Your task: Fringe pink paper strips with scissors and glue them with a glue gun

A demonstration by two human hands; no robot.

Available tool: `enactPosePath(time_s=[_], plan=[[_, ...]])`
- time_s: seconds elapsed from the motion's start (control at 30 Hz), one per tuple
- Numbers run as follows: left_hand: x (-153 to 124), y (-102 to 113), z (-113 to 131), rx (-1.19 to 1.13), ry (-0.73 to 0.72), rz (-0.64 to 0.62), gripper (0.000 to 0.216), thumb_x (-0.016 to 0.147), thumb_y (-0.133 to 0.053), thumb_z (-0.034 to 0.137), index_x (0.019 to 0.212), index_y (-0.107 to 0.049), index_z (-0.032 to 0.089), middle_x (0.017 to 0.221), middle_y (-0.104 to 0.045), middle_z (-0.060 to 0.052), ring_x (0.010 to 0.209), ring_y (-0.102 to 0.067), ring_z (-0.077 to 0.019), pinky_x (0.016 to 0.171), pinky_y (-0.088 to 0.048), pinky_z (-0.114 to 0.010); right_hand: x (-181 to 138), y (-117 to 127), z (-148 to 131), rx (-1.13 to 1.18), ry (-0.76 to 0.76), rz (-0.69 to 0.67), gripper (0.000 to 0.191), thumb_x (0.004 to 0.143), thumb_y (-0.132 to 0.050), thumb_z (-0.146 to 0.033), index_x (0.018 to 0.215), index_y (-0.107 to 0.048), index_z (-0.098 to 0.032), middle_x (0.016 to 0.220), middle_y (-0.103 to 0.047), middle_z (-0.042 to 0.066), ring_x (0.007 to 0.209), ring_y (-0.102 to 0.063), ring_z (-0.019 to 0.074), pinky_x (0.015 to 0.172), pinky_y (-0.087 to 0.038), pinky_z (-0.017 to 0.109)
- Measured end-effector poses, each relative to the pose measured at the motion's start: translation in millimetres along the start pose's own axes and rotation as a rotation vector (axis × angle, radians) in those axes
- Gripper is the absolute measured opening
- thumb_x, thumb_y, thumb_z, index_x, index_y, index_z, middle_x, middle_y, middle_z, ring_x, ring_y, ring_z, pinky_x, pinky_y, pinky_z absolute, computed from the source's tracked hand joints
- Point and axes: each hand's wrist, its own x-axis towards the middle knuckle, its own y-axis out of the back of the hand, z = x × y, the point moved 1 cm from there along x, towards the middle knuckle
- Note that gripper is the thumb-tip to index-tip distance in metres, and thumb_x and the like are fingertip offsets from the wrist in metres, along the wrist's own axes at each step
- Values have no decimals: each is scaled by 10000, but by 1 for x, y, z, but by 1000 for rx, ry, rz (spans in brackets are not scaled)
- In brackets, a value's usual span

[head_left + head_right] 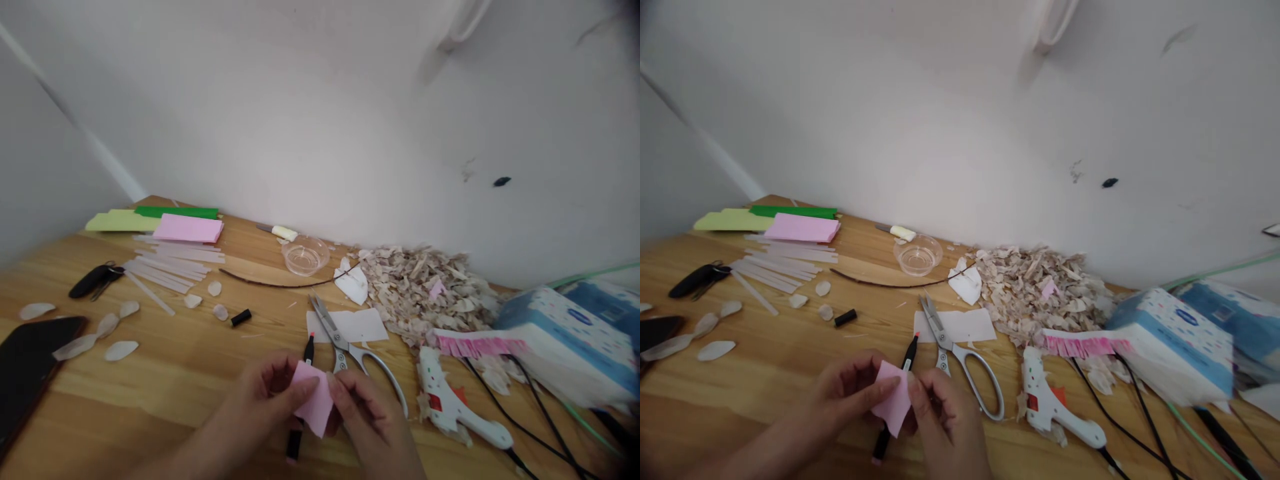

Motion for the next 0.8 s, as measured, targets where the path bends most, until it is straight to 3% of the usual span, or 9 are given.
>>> enactPosePath(time_s=[0.27,0.4,0.5,0.67,0.8], plan=[[9,9,2,-142,-37,115,257,583,-772,340,695,-633,155,643,-664,2,559,-586,-123,484,-453,-208,9,21,-4,-129,34,67,347,867,-446,-471,684,-569,-203,621,-554,-11,610,-529,138,574,-440,203],[7,14,13,-151,-56,136,275,577,-776,334,776,-695,162,724,-700,-18,637,-607,-144,566,-474,-232,15,51,2,-602,39,115,296,854,-429,-462,797,-579,-213,705,-592,25,647,-558,189,586,-442,287],[5,16,17,-186,-59,172,270,598,-766,326,817,-715,176,752,-722,-20,673,-624,-149,605,-471,-223,18,67,17,-925,-14,103,293,749,-530,-381,964,-553,-184,944,-610,99,874,-562,274,750,-444,406],[4,14,22,-374,-61,187,193,612,-768,256,788,-733,186,815,-750,-22,812,-658,-167,786,-480,-242,20,64,38,-1029,-190,-34,388,676,-515,-298,1028,-481,-138,1066,-572,153,1006,-532,309,803,-434,422],[4,13,25,-454,-75,169,203,614,-773,251,802,-730,186,798,-744,-18,778,-668,-174,695,-533,-247,22,56,39,-1068,-254,38,378,626,-506,-261,978,-499,-122,1030,-576,193,979,-534,370,779,-420,490]])
